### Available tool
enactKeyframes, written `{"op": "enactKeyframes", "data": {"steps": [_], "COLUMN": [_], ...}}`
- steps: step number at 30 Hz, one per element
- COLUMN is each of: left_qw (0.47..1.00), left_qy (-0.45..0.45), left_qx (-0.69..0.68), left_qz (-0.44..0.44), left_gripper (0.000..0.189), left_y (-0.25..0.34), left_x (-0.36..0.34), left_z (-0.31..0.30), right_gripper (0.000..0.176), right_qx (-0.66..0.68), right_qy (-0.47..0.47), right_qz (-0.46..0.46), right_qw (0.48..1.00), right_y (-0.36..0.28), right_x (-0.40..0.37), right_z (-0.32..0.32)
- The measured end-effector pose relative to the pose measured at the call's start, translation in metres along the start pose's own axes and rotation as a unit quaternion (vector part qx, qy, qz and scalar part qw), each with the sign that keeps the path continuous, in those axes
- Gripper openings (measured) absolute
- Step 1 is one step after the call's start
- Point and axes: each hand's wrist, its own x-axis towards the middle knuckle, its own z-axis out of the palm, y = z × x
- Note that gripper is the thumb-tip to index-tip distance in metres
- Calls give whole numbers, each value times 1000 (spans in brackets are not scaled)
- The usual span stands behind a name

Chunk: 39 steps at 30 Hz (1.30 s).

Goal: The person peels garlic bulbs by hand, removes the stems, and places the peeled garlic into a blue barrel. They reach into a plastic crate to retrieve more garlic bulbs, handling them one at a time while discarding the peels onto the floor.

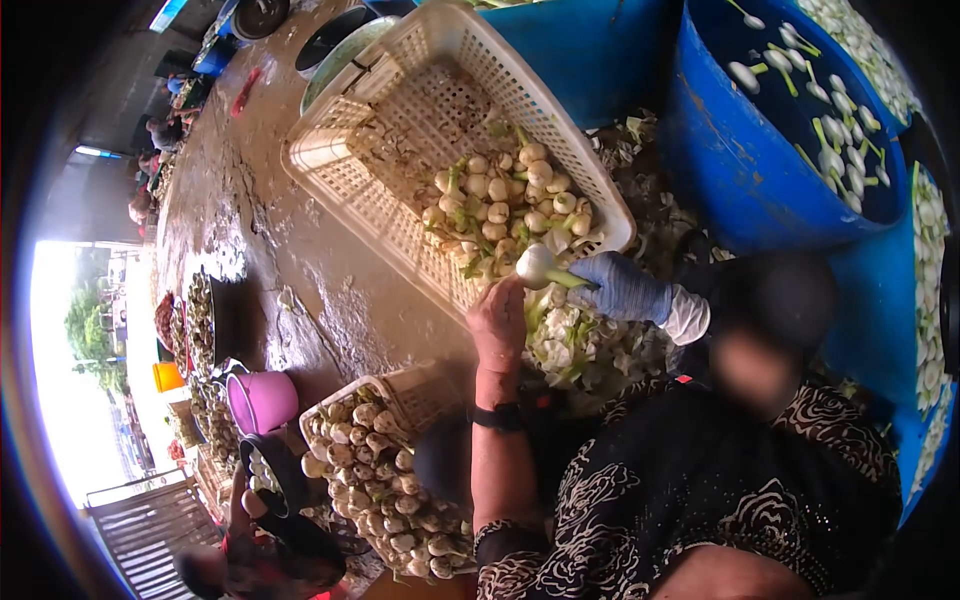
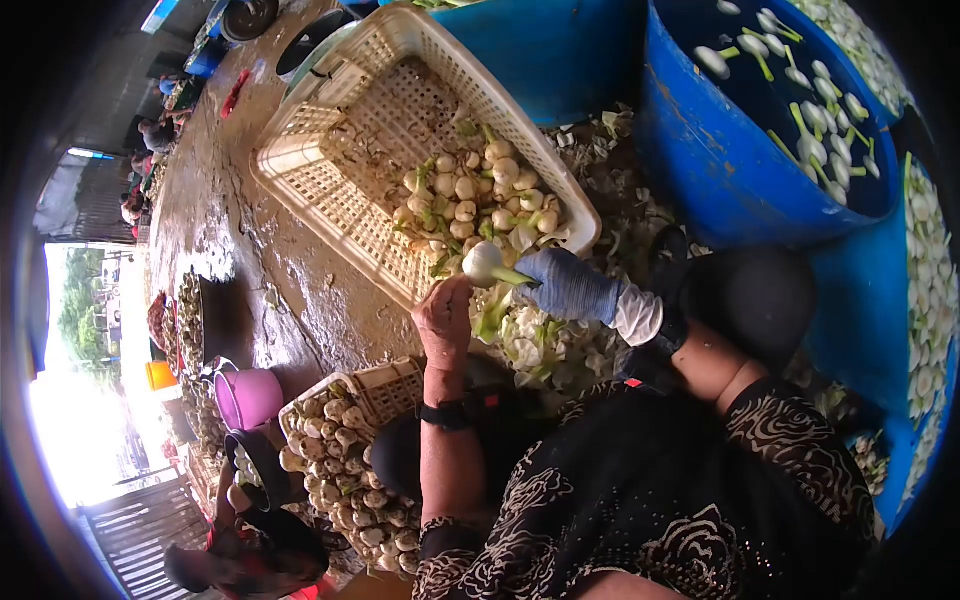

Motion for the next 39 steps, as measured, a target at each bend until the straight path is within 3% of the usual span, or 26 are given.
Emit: {"op": "enactKeyframes", "data": {"steps": [2,6,9,11,13,15,17,20,25,31,35,37,39], "left_qw": [996,995,993,967,965,950,957,970,967,957,964,952,965], "left_qy": [4,-2,-16,-37,-48,-142,-116,-123,-129,-176,-149,-219,-219], "left_qx": [59,78,117,219,215,228,224,15,-72,-104,-97,-4,123], "left_qz": [70,57,-14,-125,-140,-156,-143,-208,-206,-206,-197,-214,-77], "left_gripper": [5,3,5,11,14,14,15,21,24,22,21,20,19], "left_y": [-5,-3,-16,-33,-41,-49,-51,-22,-5,-2,-22,-36,-48], "left_x": [-1,-2,-4,-6,-11,-17,-19,-4,-5,-5,-11,-13,-29], "left_z": [2,2,3,4,3,5,9,0,4,-2,8,14,33], "right_gripper": [18,19,15,20,19,19,20,21,22,27,27,27,22], "right_qx": [-1,-10,-5,1,4,7,-34,-136,-173,-127,-75,-58,190], "right_qy": [-7,-49,-61,-92,-77,-61,3,-19,-90,-79,-92,-104,-143], "right_qz": [-30,8,-13,-58,-62,-64,-30,37,35,-5,-29,-54,126], "right_qw": [1000,999,998,994,995,996,999,990,980,989,993,991,963], "right_y": [6,-1,-2,-9,-5,4,14,5,-5,7,23,18,3], "right_x": [0,0,0,1,2,2,-1,-3,-2,-2,-1,2,5], "right_z": [1,-4,-6,-13,-12,-9,-2,-6,-10,-12,-10,-20,-41]}}
